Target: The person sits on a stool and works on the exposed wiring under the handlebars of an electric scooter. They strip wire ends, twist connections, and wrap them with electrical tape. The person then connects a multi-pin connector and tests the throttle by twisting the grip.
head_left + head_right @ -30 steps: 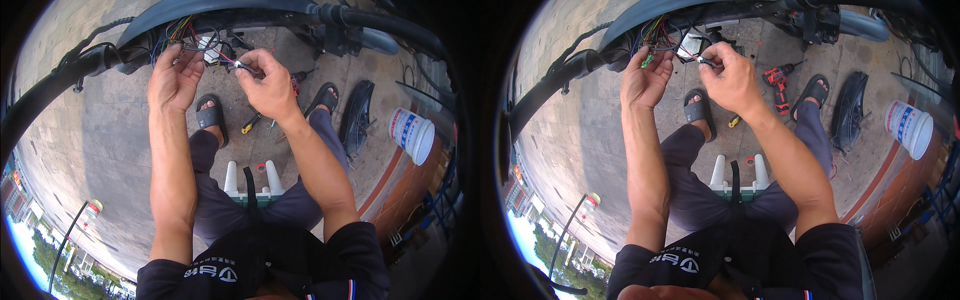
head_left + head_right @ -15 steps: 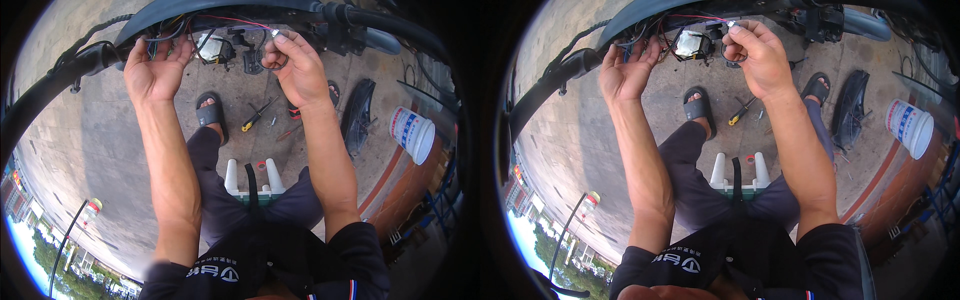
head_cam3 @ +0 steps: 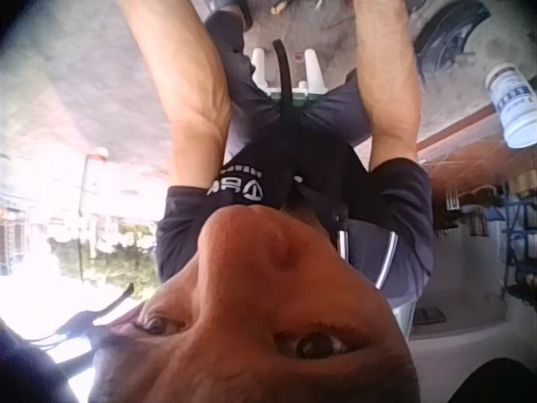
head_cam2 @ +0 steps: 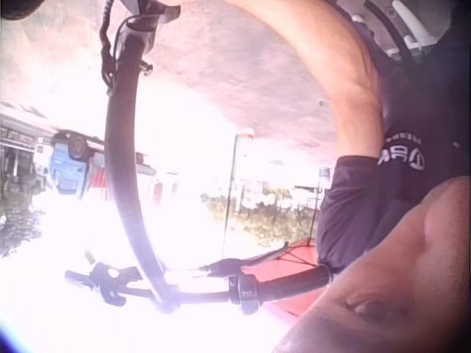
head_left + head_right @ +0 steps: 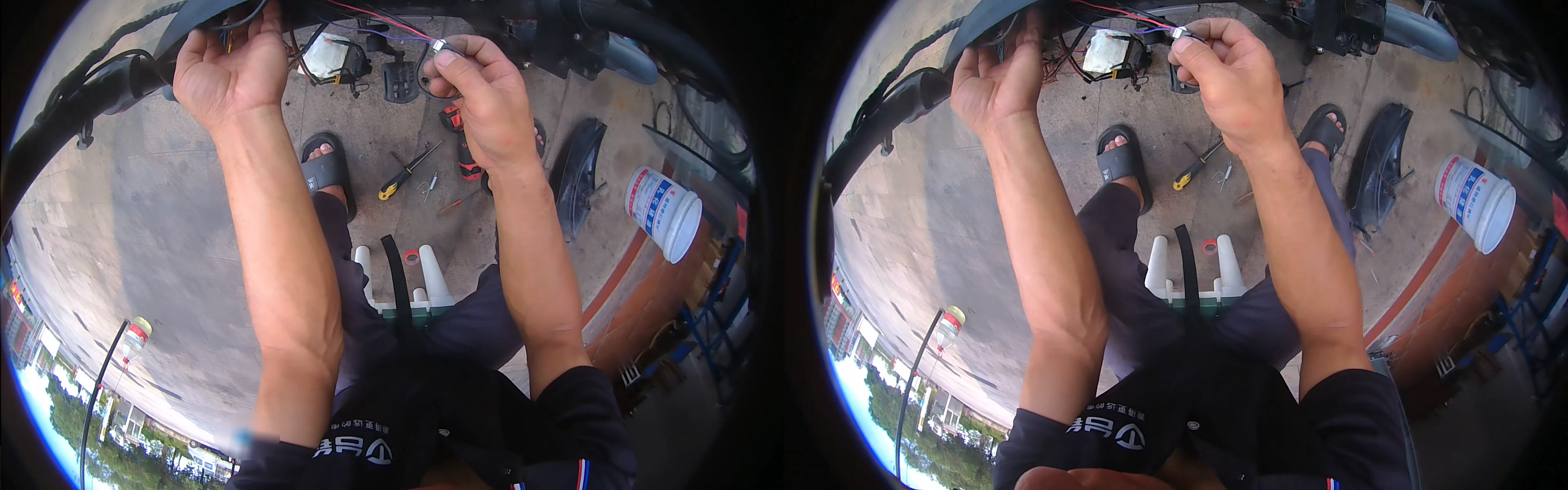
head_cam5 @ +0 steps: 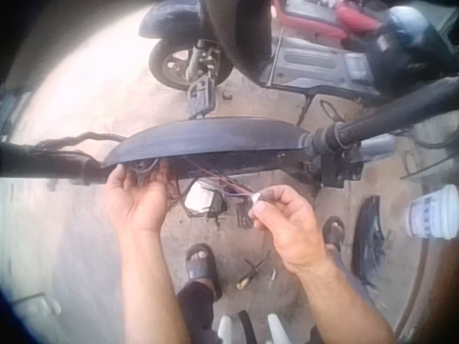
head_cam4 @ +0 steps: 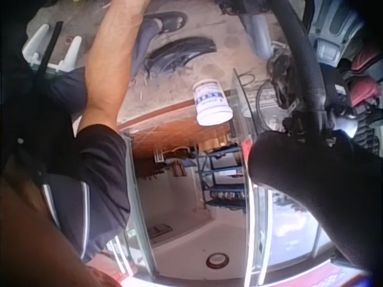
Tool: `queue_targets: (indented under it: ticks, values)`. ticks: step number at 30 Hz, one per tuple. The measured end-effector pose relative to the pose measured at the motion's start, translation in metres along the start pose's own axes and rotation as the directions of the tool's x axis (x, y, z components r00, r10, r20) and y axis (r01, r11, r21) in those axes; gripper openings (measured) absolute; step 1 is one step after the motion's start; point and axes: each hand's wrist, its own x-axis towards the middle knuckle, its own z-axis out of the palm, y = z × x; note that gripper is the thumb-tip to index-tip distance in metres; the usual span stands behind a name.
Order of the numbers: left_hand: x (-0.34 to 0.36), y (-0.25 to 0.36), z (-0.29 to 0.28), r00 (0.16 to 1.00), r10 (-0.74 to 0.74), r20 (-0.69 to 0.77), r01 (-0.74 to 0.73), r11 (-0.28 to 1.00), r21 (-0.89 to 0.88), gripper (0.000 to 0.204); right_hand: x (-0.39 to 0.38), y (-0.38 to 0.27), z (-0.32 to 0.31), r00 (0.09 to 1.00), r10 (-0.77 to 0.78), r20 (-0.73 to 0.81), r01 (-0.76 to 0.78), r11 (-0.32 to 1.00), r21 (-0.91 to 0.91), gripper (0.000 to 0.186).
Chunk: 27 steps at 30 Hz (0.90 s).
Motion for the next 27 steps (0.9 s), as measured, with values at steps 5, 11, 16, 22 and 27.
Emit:
queue_targets:
  ticks: [5,11,16,22,27]
  values:
    - [-0.006,-0.003,0.007,1.000,0.023,-0.016,-0.024,0.999,-0.044,0.029,-0.009,-0.004,0.000,0.972,-0.123,0.199,0.208,0.844,-0.494,0.015]
    - [-0.007,-0.002,0.012,0.997,-0.031,0.072,0.038,0.994,-0.103,0.029,-0.021,0.008,0.020,0.901,-0.162,0.403,0.405,0.645,-0.647,0.017]
    - [-0.005,-0.001,0.007,0.994,-0.044,0.101,0.053,0.995,-0.087,0.028,-0.023,0.017,0.035,0.889,-0.180,0.421,0.432,0.638,-0.638,0.017]
    - [-0.008,-0.005,0.002,0.930,-0.122,0.346,0.158,0.984,-0.078,0.029,-0.026,0.025,0.046,0.878,-0.214,0.427,0.449,0.676,-0.584,0.019]
    - [-0.017,-0.007,0.009,0.992,-0.063,0.108,0.043,0.984,0.173,0.027,-0.027,0.026,0.048,0.877,-0.225,0.425,0.457,0.663,-0.593,0.020]
